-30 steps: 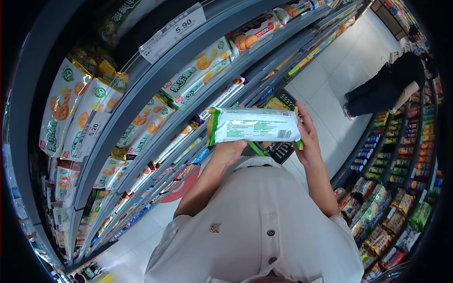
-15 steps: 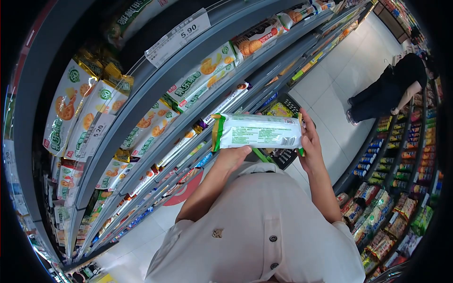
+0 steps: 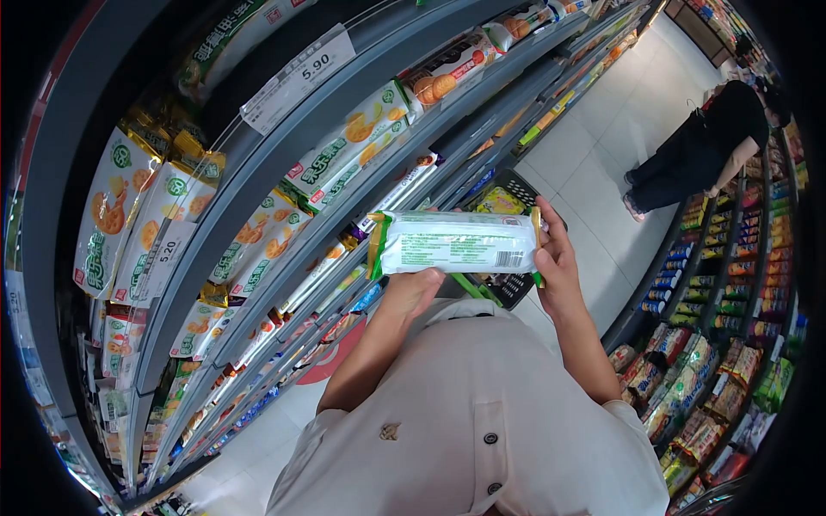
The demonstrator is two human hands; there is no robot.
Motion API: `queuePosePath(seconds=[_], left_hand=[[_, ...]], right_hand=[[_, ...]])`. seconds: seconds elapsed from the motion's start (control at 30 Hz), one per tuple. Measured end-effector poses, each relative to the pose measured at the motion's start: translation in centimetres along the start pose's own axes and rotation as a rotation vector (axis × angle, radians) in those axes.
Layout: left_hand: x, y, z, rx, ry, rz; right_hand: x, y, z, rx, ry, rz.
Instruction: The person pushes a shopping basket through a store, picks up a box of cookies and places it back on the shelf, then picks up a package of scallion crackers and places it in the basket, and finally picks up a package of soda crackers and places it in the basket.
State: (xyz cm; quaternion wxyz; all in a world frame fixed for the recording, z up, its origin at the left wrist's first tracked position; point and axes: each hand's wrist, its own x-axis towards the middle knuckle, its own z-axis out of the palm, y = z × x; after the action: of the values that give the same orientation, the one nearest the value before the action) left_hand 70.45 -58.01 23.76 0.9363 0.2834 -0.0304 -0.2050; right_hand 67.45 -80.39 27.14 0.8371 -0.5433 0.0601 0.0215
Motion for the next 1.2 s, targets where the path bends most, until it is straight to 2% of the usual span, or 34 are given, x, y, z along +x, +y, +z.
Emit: queuePosePath(seconds=[0.3,0.87,0.97,1.03,1.2], left_hand=[[-0.5,-0.6,-1.0,-0.084,0.016,-0.002],[-0.6,-0.4,-0.6,-0.002,0.042,0.012],[-0.6,-0.8,-1.3,-0.053,0.026,0.039],[-0.8,-1.3,-2.2,-0.046,0.047,0.047],[-0.9,-1.4,-1.9,-0.027,0.042,0.067]], right_hand=[[-0.4,-0.1,0.2,0.002,0.007,-0.008],[-0.6,0.0,0.4,-0.033,0.023,0.016],[-0.8,-0.4,0.7,-0.079,-0.028,-0.036],[-0.5,-0.4,1.3,-0.089,-0.078,-0.15],[-0.4,0.1,0.7,-0.063,-0.109,-0.135]])
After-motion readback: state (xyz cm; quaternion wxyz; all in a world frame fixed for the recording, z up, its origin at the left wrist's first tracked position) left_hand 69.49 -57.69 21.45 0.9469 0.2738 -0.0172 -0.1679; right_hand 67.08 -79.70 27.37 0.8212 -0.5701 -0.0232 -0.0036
